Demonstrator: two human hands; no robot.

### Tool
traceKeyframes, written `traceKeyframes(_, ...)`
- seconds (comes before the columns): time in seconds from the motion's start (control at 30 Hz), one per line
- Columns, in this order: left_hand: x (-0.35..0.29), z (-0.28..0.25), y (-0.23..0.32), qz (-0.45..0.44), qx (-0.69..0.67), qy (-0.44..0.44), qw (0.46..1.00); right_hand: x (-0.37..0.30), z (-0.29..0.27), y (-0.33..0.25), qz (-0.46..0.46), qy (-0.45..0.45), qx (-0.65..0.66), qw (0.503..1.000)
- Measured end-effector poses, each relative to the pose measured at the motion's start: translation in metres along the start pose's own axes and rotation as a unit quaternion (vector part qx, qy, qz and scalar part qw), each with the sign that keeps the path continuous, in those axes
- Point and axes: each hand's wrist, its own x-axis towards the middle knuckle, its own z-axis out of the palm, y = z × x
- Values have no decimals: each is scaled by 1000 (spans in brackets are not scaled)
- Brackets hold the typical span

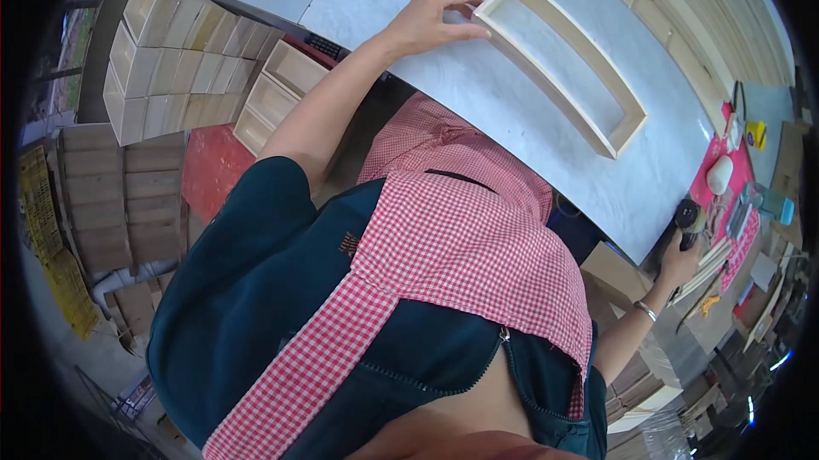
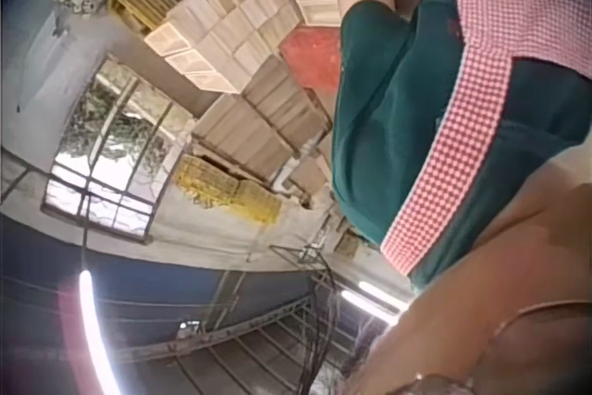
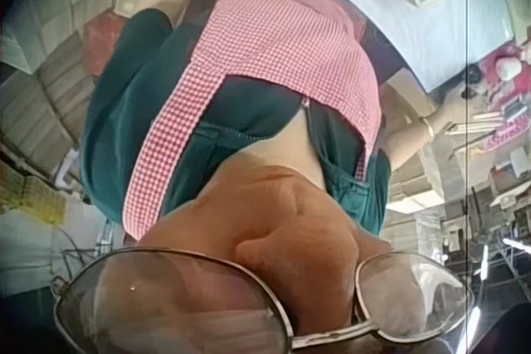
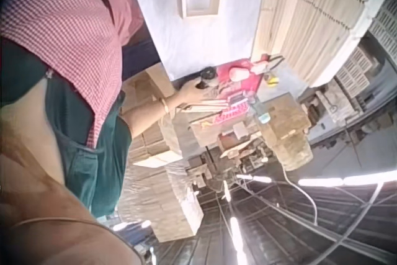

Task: Assembling small wooden boxes using wood glue and a pneumatic nail gun.

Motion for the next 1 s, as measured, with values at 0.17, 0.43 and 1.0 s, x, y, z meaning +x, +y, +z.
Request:
traceKeyframes(0.17, 10, -11, 2, -35, 38, -33, 998, 12, -20, -37, -103, 67, 209, 970)
traceKeyframes(0.43, -12, -22, 27, -128, 6, 85, 988, 143, 28, -59, -13, 164, 231, 959)
traceKeyframes(1.0, -4, 78, 64, 261, 351, -91, 895, 184, 10, -61, 310, 85, 480, 816)
